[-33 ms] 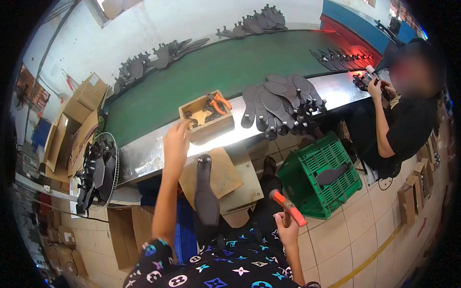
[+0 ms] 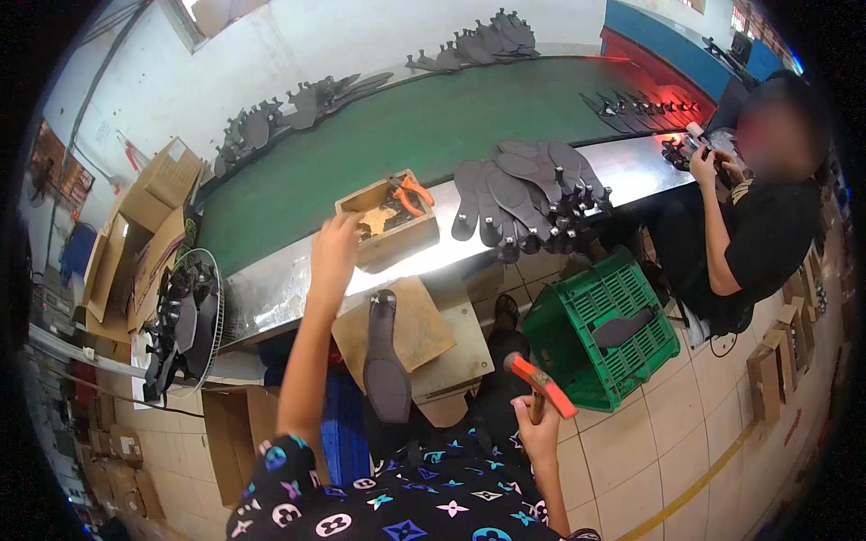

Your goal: Hammering and assembling shoe sole components at a manufacturing workstation.

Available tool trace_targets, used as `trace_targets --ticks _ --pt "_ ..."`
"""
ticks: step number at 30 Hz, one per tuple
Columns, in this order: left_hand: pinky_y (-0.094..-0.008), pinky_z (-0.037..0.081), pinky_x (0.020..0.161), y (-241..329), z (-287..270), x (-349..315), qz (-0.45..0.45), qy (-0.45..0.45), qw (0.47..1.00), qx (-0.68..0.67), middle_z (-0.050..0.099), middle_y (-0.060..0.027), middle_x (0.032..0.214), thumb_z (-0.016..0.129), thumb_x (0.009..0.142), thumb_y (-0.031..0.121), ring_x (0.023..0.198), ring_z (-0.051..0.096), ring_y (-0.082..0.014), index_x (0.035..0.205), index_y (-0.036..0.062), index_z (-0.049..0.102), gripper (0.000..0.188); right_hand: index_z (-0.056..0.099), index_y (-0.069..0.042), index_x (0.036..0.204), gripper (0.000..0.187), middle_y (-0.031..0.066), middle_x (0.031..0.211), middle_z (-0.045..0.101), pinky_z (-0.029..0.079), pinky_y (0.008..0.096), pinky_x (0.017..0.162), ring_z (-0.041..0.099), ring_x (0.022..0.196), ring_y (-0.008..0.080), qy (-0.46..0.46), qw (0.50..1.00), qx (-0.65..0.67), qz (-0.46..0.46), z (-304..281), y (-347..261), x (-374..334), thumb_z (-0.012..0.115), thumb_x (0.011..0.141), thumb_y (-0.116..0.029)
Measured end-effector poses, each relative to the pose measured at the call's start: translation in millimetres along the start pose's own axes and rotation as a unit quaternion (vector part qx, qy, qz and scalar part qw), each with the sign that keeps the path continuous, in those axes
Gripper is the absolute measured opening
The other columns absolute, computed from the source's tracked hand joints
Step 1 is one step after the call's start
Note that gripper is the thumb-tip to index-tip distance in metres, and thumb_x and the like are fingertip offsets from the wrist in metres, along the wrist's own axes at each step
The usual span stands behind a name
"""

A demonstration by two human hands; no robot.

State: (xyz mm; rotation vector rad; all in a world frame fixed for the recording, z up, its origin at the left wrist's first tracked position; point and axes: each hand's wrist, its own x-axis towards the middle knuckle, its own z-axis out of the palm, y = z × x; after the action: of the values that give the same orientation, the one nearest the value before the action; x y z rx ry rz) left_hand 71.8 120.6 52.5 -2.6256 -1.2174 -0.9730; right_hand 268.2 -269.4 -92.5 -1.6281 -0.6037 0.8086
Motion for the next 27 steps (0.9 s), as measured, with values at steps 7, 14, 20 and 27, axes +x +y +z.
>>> trace_targets --ticks 7,14,20,27 --pt "-0.0443 0.052 0.076 -83.6 71.3 55.6 0.048 -0.272 0.944 0.179 0.07 -0.0137 0.082 0.07 0.076 0.017 0.083 0.067 -0.033 0.081 0.0098 0.074 0.01 0.069 -0.002 0.094 0.014 -0.0087 0.053 0.045 0.025 0.0212 0.041 0.036 0.041 0.0016 -0.008 0.989 -0.002 -0.147 24.9 -53.2 43.1 0.065 0.095 -0.015" --pt "-0.0399 0.054 0.073 -70.8 52.7 63.6 0.071 -0.37 0.924 0.072 0.072 -0.0141 0.081 0.069 0.079 0.017 0.078 0.07 -0.0282 0.084 0.0064 0.076 0.013 0.066 0.003 0.099 0.02 -0.0045 0.051 0.046 0.028 0.0213 0.037 0.039 0.038 0.0028 -0.13 0.982 0.108 -0.089 43.8 -115.7 69.4 0.061 0.097 -0.016" --pt "-0.0302 0.056 0.066 -77.6 23.5 54.8 -0.043 -0.285 0.956 -0.051 0.073 -0.012 0.079 0.072 0.077 0.005 0.074 0.073 -0.0194 0.084 0.0004 0.074 0.009 0.072 -0.003 0.102 0.018 -0.0063 0.068 0.053 0.035 0.0217 0.054 0.046 0.058 0.0029 -0.148 0.975 0.065 -0.153 64.1 -143.7 64.9 0.064 0.096 -0.018" --pt "-0.028 0.056 0.078 90.4 -87.9 -17.6 0.038 0.165 0.937 -0.304 0.072 -0.0129 0.091 0.071 0.076 -0.012 0.091 0.071 -0.0213 0.092 0.0004 0.07 0.02 0.066 0.002 0.118 0.036 0.0057 0.077 0.071 0.031 0.019 0.041 0.042 0.045 0.0019 -0.182 0.95 0.155 -0.202 76.2 -200.0 71.5 0.068 0.094 -0.025"
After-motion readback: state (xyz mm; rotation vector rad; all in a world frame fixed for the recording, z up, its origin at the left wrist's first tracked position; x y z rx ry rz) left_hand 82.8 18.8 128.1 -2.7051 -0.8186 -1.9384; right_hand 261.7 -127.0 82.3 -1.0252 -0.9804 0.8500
